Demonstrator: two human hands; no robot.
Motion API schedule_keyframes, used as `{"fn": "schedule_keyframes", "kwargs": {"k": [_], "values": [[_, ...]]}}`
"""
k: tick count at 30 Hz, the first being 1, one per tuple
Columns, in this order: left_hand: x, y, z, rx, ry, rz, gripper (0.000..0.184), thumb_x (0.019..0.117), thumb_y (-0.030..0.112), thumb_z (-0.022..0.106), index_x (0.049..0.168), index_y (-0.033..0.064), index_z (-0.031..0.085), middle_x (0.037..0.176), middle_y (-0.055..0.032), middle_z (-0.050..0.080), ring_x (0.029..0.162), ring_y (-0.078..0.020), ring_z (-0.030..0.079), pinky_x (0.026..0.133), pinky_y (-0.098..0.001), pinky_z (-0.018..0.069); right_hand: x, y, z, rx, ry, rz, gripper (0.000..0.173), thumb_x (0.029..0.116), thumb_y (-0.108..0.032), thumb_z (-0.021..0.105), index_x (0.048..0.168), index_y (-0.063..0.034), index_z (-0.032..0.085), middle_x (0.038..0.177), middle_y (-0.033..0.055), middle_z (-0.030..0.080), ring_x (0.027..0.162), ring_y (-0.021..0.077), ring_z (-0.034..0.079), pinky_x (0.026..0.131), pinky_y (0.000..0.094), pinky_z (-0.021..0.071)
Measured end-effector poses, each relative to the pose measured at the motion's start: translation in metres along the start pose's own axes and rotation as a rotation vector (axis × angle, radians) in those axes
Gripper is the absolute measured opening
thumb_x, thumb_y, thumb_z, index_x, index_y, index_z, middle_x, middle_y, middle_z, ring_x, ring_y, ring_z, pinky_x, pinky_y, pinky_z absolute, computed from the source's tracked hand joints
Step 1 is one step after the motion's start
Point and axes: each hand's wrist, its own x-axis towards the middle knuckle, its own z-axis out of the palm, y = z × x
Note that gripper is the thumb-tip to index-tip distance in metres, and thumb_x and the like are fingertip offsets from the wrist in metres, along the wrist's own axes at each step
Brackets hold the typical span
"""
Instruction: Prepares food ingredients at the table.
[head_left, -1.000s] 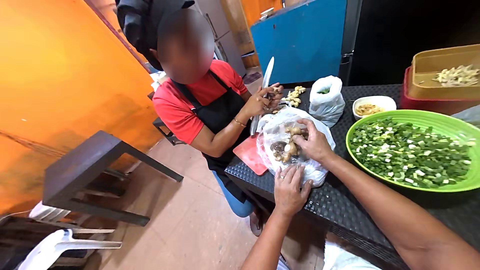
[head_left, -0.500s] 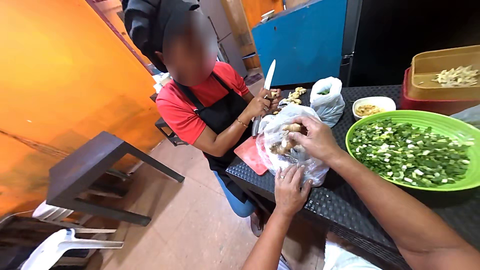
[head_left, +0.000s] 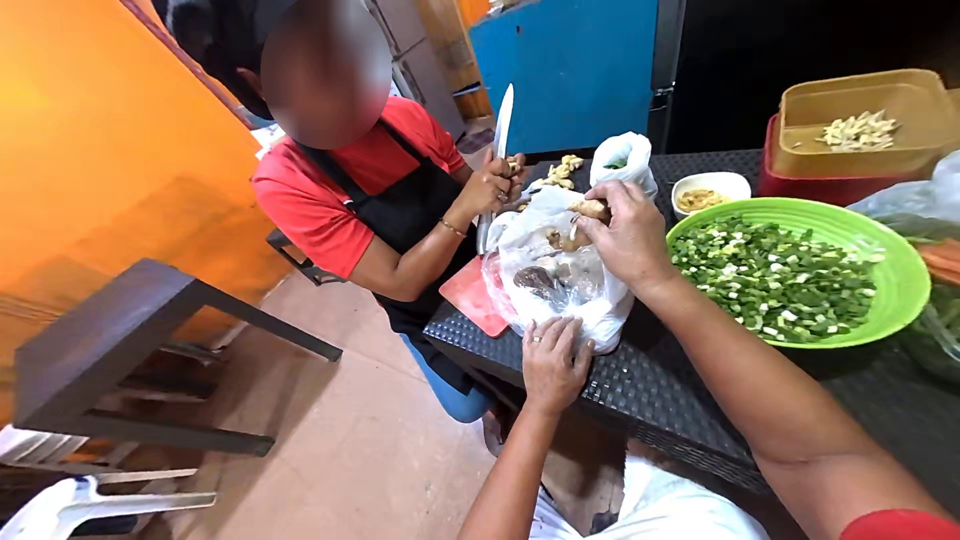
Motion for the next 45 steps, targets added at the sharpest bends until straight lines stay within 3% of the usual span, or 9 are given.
{"fn": "schedule_keyframes", "kwargs": {"k": [8, 14, 16, 20, 25, 29, 37, 41, 45], "values": [[0.0, 0.002, -0.001, 0.041, 0.043, -0.01, 0.028, 0.0954, 0.035, 0.064, 0.102, 0.0122, 0.079, 0.095, -0.0062, 0.076, 0.099, -0.0256, 0.072, 0.103, -0.0494, 0.0486, -0.002, -0.002, 0.0, -0.327, -0.247, 0.029, 0.027, 0.0982, -0.011, 0.065, 0.123, 0.0, 0.065, 0.116, 0.0276, 0.065, 0.11, 0.0477, 0.065, 0.087, 0.0602, 0.0538], [0.0, 0.005, -0.001, 0.035, 0.122, -0.048, 0.05, 0.0932, 0.037, 0.066, 0.121, -0.0041, 0.067, 0.081, -0.0093, 0.071, 0.082, -0.0262, 0.069, 0.098, -0.0477, 0.0498, -0.001, -0.009, -0.01, -0.411, -0.308, 0.064, 0.026, 0.0991, -0.011, 0.064, 0.123, 0.0001, 0.066, 0.117, 0.0279, 0.065, 0.105, 0.0482, 0.066, 0.079, 0.0608, 0.0544], [0.0, 0.005, 0.001, 0.074, 0.133, -0.037, 0.049, 0.0942, 0.039, 0.064, 0.122, -0.0012, 0.069, 0.083, -0.0093, 0.072, 0.082, -0.0262, 0.068, 0.095, -0.0473, 0.0499, -0.001, -0.013, -0.015, -0.452, -0.323, 0.054, 0.023, 0.098, -0.01, 0.064, 0.119, -0.0005, 0.067, 0.116, 0.0267, 0.065, 0.103, 0.0471, 0.066, 0.078, 0.0595, 0.0543], [-0.001, 0.005, 0.002, 0.099, 0.116, -0.008, 0.031, 0.0937, 0.038, 0.064, 0.101, 0.0131, 0.081, 0.081, -0.0072, 0.071, 0.083, -0.0265, 0.068, 0.093, -0.0481, 0.05, -0.001, -0.018, -0.024, -0.461, -0.368, 0.01, 0.023, 0.0976, -0.01, 0.065, 0.119, -0.0025, 0.069, 0.115, 0.0258, 0.066, 0.101, 0.0466, 0.067, 0.078, 0.0612, 0.0541], [-0.003, 0.002, 0.003, 0.064, 0.148, 0.01, 0.032, 0.0947, 0.035, 0.062, 0.076, 0.0119, 0.073, 0.075, -0.0059, 0.067, 0.083, -0.0256, 0.067, 0.097, -0.0453, 0.0493, -0.012, -0.026, -0.017, -0.272, -0.232, -0.168, 0.023, 0.0939, -0.015, 0.071, 0.114, -0.0031, 0.07, 0.104, 0.0217, 0.069, 0.094, 0.042, 0.07, 0.076, 0.0575, 0.057], [-0.004, 0.0, 0.005, 0.062, 0.194, 0.032, 0.032, 0.0932, 0.032, 0.061, 0.069, 0.0109, 0.067, 0.07, -0.0058, 0.064, 0.081, -0.0255, 0.067, 0.095, -0.0433, 0.0493, -0.016, -0.036, -0.015, -0.168, -0.029, -0.286, 0.023, 0.093, -0.012, 0.071, 0.114, -0.003, 0.071, 0.103, 0.0188, 0.07, 0.092, 0.0368, 0.071, 0.076, 0.0495, 0.0591], [-0.005, -0.002, 0.006, 0.055, 0.22, 0.038, 0.032, 0.093, 0.032, 0.06, 0.069, 0.011, 0.067, 0.07, -0.0063, 0.065, 0.08, -0.0262, 0.067, 0.092, -0.0432, 0.0503, 0.03, -0.015, -0.066, -0.257, 0.138, 0.01, 0.031, 0.0977, -0.014, 0.064, 0.126, -0.0007, 0.065, 0.12, 0.0233, 0.066, 0.108, 0.0411, 0.067, 0.088, 0.0558, 0.0548], [-0.004, -0.002, 0.007, 0.059, 0.229, 0.04, 0.032, 0.0924, 0.032, 0.061, 0.07, 0.0111, 0.068, 0.071, -0.0065, 0.065, 0.08, -0.0264, 0.067, 0.091, -0.0433, 0.0511, 0.058, 0.01, -0.048, -0.341, -0.08, 0.208, 0.037, 0.0952, -0.012, 0.068, 0.128, 0.0023, 0.061, 0.128, 0.028, 0.061, 0.114, 0.0479, 0.063, 0.093, 0.0643, 0.0512], [-0.004, -0.001, 0.007, 0.061, 0.236, 0.036, 0.031, 0.0924, 0.032, 0.061, 0.07, 0.0113, 0.069, 0.072, -0.0062, 0.066, 0.08, -0.0265, 0.067, 0.091, -0.0433, 0.0511, 0.058, 0.046, -0.018, -0.385, -0.327, 0.251, 0.037, 0.0944, -0.004, 0.065, 0.129, 0.0046, 0.059, 0.131, 0.0305, 0.059, 0.119, 0.0501, 0.061, 0.097, 0.0677, 0.0485]]}}
